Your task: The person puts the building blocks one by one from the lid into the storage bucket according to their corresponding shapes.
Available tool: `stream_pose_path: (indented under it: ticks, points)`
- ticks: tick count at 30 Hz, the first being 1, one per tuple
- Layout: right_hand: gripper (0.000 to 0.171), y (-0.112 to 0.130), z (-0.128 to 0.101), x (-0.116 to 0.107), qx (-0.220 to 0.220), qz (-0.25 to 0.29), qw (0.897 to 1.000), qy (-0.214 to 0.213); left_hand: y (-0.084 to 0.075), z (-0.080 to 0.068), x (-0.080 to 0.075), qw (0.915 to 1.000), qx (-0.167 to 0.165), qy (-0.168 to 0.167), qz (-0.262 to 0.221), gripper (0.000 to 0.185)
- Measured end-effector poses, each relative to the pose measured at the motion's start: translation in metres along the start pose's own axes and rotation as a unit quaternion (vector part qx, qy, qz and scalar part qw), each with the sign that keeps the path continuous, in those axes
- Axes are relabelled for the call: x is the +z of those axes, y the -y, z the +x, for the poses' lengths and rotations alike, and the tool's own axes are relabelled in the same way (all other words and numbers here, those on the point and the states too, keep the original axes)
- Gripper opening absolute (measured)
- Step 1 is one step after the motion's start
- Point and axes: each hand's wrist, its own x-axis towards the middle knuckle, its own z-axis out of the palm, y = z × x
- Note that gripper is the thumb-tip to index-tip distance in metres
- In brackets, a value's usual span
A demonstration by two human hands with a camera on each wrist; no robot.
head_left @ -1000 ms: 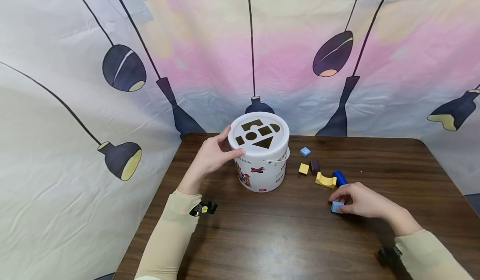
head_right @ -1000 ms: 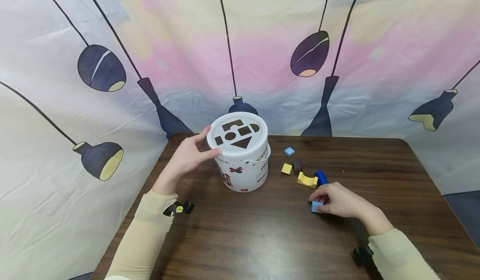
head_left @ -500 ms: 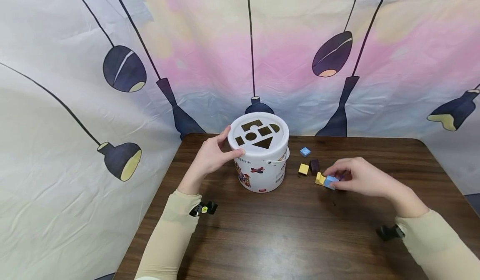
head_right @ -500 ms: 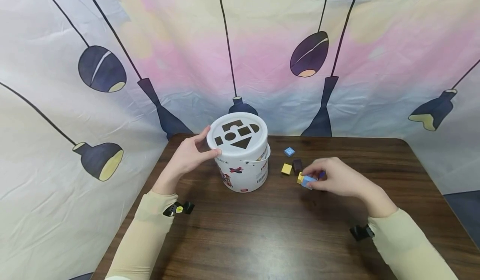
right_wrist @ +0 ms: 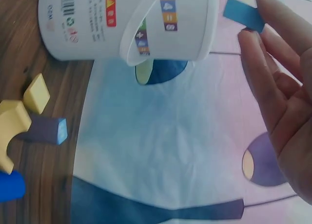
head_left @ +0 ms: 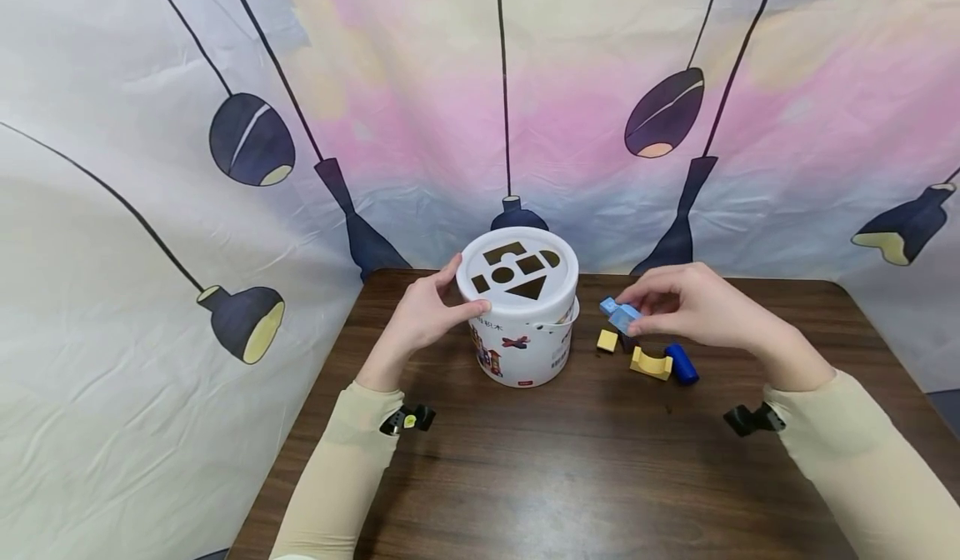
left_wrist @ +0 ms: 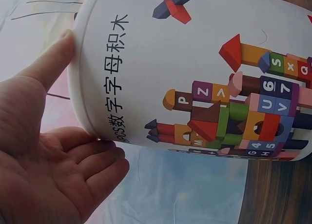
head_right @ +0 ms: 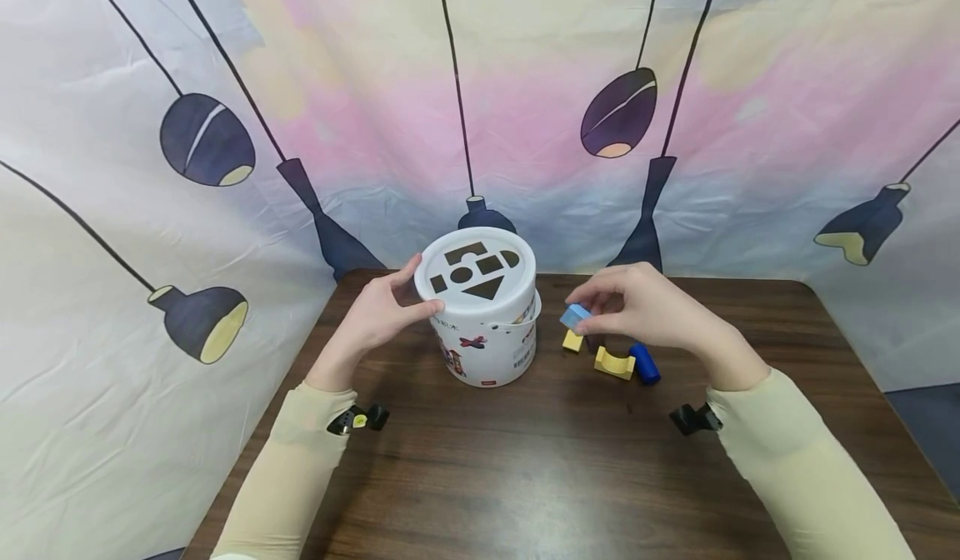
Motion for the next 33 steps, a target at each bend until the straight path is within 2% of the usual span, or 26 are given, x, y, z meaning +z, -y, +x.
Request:
stream_pose_path:
  ticks: [14,23,33]
  points:
    - [0.028,0.024,0.067,0.013,-0.012,0.03,0.999,-0.027,-0.001,-0.001,0.0,1.0,-0.006,-0.002,-0.005,0.101]
    - [0.03,0.039,0.114,0.033,-0.047,-0.021,0.998,-0.025,-0.002,-0.002,0.002,0.9999,-0.01,0.003,-0.013,0.101]
    - [0.033,0.046,0.144,0.052,0.015,-0.03,0.999,-0.008,-0.004,-0.003,0.0,0.9998,-0.012,0.007,-0.017,0.102]
